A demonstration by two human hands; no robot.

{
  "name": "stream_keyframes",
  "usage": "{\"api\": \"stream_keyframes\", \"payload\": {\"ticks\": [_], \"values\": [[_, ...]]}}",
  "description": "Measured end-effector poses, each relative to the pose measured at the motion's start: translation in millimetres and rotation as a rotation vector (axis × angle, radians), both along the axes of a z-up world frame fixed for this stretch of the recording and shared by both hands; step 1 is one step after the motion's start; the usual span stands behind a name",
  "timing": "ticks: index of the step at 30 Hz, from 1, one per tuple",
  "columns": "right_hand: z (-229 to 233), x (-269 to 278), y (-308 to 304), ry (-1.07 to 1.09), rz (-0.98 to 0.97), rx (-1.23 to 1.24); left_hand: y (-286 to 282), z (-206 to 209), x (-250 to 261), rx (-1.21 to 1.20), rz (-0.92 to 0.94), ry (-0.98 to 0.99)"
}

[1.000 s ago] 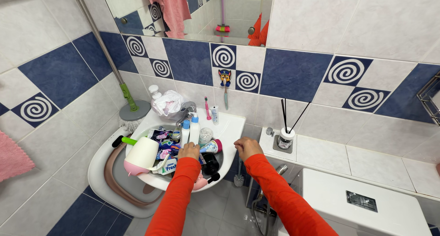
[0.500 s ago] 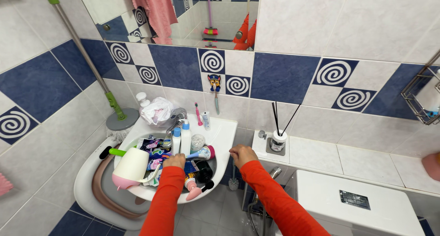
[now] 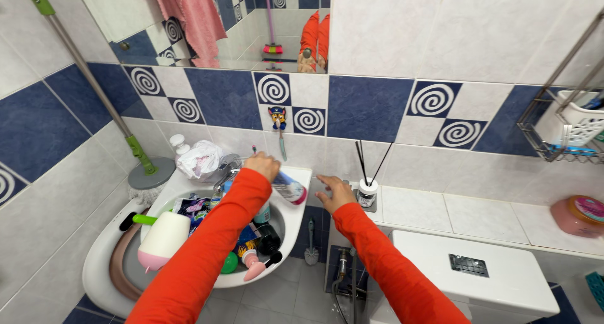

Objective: The person organizes various toiletries and bathroom items from a cluttered sink into a wall-mounted metal rack and on the toilet tank lid. They handle bottles, jars, and a box of wipes, placing them in designated spots to clear the sink area.

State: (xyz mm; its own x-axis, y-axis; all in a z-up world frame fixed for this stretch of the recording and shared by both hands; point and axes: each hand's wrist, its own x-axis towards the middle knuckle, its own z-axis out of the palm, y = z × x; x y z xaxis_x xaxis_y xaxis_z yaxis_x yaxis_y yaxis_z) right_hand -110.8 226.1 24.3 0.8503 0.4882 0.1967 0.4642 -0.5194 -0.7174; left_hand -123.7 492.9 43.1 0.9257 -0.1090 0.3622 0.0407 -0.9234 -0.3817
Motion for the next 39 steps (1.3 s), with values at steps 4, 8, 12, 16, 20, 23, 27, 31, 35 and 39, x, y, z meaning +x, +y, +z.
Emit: {"api": "stream_keyframes", "payload": {"ticks": [4, 8, 12, 16, 20, 23, 27, 31, 35, 39], "values": [[25, 9, -37, 0.167, 0.135, 0.064, -64, 37, 16, -0.017, -0.285, -0.014], [34, 26, -93, 0.635, 0.105, 0.126, -120, 65, 28, -0.014, -0.723, -0.107], [36, 35, -169, 0.732, 0.218, 0.194, -179, 87, 42, 0.027, -1.087, -0.133], [39, 30, -232, 0.693, 0.117, 0.253, -242, 117, 57, 0.085, -1.310, -0.219], [45, 32, -280, 0.567, -0.027, 0.423, -298, 149, 65, -0.002, -1.333, -0.376], [57, 39, -309, 0.399, -0.165, 0.521, -337, 159, 64, -0.335, -1.253, -0.458], [93, 42, -346, 0.233, -0.431, 0.626, -395, 149, 54, -0.981, -1.108, -0.254], [142, 37, -374, 0.093, -0.673, 0.692, -447, 137, 46, -1.360, -0.968, 0.238], [171, 22, -390, -0.151, -0.772, 0.654, -494, 133, 46, -1.444, -1.011, 0.207], [180, 12, -407, -0.252, -0.798, 0.652, -529, 137, 68, -1.618, -0.971, 0.218]]}}
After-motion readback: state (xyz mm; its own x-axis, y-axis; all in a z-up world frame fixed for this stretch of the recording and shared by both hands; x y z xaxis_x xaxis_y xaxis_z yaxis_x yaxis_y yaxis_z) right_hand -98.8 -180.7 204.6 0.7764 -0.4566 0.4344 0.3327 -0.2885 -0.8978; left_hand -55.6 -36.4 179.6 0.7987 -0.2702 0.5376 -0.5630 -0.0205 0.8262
